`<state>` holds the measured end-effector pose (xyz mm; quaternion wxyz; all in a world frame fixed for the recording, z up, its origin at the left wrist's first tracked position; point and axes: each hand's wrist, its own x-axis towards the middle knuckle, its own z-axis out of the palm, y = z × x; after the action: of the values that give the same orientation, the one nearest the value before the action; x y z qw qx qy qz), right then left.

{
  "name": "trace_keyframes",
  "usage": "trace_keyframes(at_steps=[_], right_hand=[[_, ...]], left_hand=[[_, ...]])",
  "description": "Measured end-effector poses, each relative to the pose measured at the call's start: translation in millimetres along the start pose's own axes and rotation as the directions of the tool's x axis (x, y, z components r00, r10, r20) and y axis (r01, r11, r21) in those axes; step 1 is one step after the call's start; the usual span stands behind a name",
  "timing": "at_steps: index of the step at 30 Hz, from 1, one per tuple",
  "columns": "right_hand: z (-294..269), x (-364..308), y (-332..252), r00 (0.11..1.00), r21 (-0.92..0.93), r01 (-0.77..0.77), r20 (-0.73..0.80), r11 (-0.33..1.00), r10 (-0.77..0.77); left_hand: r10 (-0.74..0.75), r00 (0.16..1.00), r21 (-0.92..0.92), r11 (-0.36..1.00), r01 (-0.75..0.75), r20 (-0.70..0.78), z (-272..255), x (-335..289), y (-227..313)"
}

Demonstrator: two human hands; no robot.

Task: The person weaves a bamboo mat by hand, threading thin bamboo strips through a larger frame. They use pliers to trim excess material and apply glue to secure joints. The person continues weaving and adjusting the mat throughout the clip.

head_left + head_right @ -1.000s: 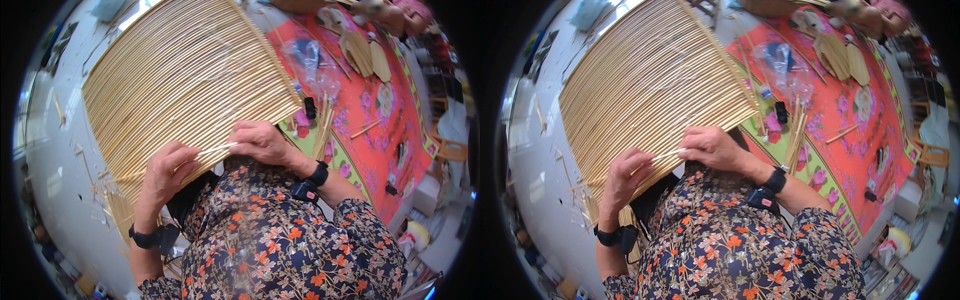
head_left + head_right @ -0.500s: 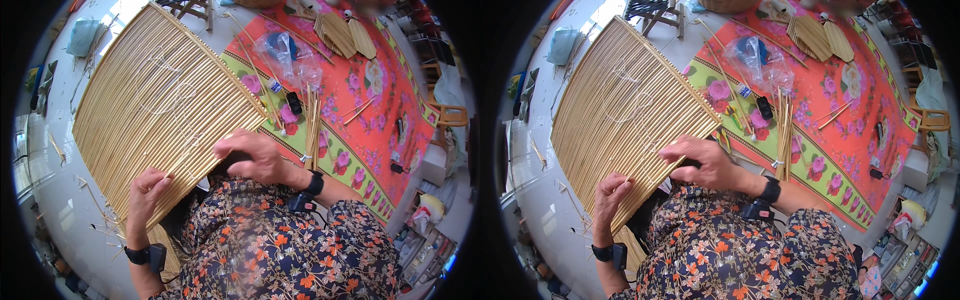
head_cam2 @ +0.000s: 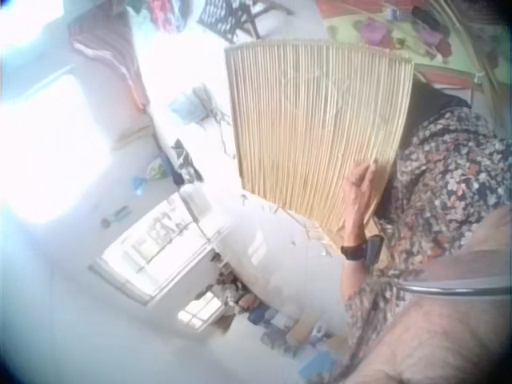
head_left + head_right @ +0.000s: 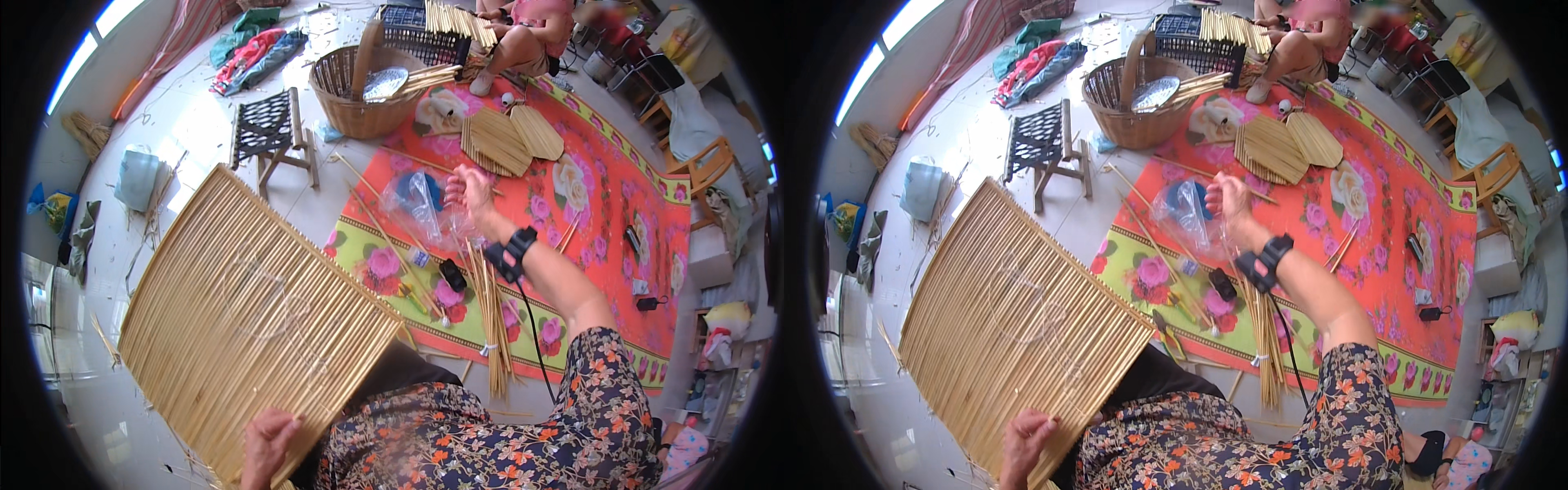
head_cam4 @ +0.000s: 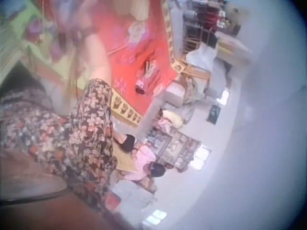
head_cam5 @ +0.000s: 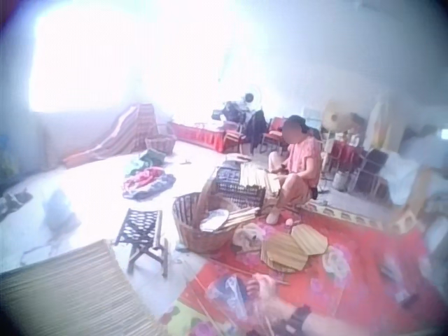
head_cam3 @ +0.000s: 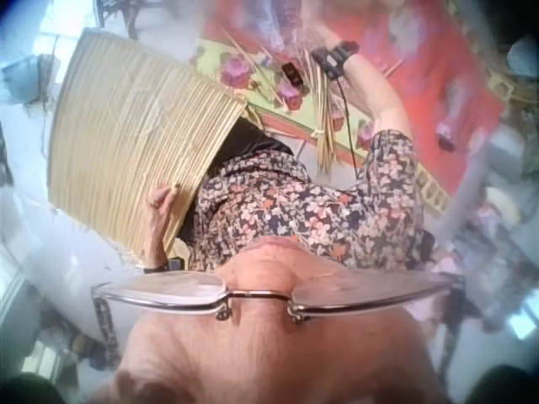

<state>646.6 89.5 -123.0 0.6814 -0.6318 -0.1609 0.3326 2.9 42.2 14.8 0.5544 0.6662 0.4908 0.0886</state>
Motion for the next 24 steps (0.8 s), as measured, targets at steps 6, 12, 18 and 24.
trace_keyframes(at_steps=[6,12,18,24], right_hand=[[-7,120,-80,0.984,-0.03,0.055,-0.167,0.998,-0.059],[16,152,-138,0.961,-0.092,0.139,-0.226,0.986,-0.156],[19,159,-150,0.964,-0.104,0.15,-0.204,0.983,-0.169],[10,148,-130,0.969,-0.101,0.088,-0.22,0.991,-0.109]], left_hand=[[-0.089,0.991,-0.033,0.995,0.093,0.105,14,-21,2],[-0.024,0.994,-0.037,0.999,0.028,0.107,8,-20,-22],[-0.025,0.997,-0.059,0.998,0.03,0.073,12,-14,-8],[-0.071,0.997,-0.104,0.992,0.074,0.033,14,-8,-17]])
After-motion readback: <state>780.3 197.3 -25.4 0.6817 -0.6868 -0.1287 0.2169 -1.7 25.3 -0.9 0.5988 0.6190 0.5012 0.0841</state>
